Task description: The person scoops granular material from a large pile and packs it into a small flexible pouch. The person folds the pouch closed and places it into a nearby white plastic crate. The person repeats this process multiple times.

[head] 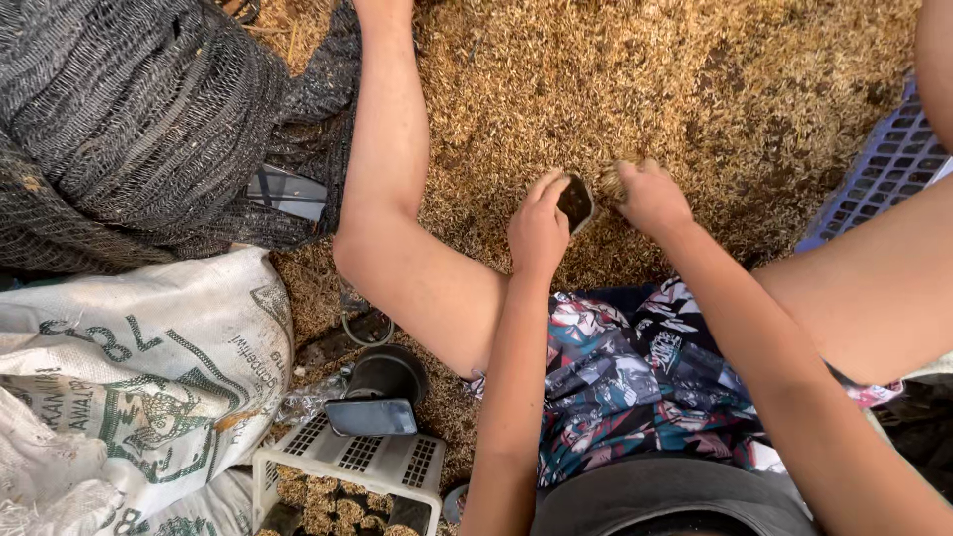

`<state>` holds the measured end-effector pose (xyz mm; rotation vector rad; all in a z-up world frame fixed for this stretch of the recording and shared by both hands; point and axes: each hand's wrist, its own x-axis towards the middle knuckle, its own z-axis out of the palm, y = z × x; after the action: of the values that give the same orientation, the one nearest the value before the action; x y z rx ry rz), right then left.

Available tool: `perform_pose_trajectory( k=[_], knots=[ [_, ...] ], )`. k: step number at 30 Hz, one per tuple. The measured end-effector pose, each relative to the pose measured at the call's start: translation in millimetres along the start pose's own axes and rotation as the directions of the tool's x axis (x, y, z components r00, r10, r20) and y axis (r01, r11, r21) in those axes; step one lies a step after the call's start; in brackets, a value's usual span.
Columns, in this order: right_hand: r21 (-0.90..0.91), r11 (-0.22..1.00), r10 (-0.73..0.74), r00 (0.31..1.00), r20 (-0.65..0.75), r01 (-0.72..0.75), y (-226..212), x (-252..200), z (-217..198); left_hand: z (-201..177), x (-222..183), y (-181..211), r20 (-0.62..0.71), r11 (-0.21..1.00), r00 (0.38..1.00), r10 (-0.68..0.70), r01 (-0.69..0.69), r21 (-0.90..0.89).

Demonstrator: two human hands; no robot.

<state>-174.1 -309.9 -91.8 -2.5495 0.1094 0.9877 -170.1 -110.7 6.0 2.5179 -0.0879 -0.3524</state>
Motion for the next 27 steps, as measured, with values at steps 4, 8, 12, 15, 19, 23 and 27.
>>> perform_pose_trajectory(
  k=[4,8,12,15,19,23,27],
  knots=[
    [0.527,0.837,-0.095,0.988,-0.123,0.146,8,-22,-32,2,-5,1,-0.018,0.998,0.999,0.036,-0.037,-0.05],
    [0.971,0.23,-0.14,0.989,-0.04,0.072,-24,-58,-41,9,-5,8,-0.018,0.999,0.999,0.033,-0.033,-0.042],
    [0.992,-0.114,-0.113,0.993,0.04,-0.052,-61,-67,-41,8,-6,8,0.065,0.997,0.998,-0.026,0.031,-0.072],
    [0.861,0.509,-0.011,1.0,0.012,-0.005,-66,-73,-50,12,-6,7,0.208,0.996,0.974,-0.086,0.091,-0.015],
    [0.384,0.906,-0.058,0.952,-0.301,0.177,-64,-87,-54,22,-8,1,0.165,0.999,0.985,-0.048,0.051,-0.014],
    [0.22,0.92,-0.187,0.858,-0.479,0.323,-66,-85,-35,34,-6,-5,0.102,0.994,0.995,-0.005,0.016,-0.109],
    [0.038,0.96,-0.263,0.939,-0.223,0.278,-67,-61,-9,32,-10,-8,0.063,0.989,0.997,0.038,-0.028,-0.148]
  ],
)
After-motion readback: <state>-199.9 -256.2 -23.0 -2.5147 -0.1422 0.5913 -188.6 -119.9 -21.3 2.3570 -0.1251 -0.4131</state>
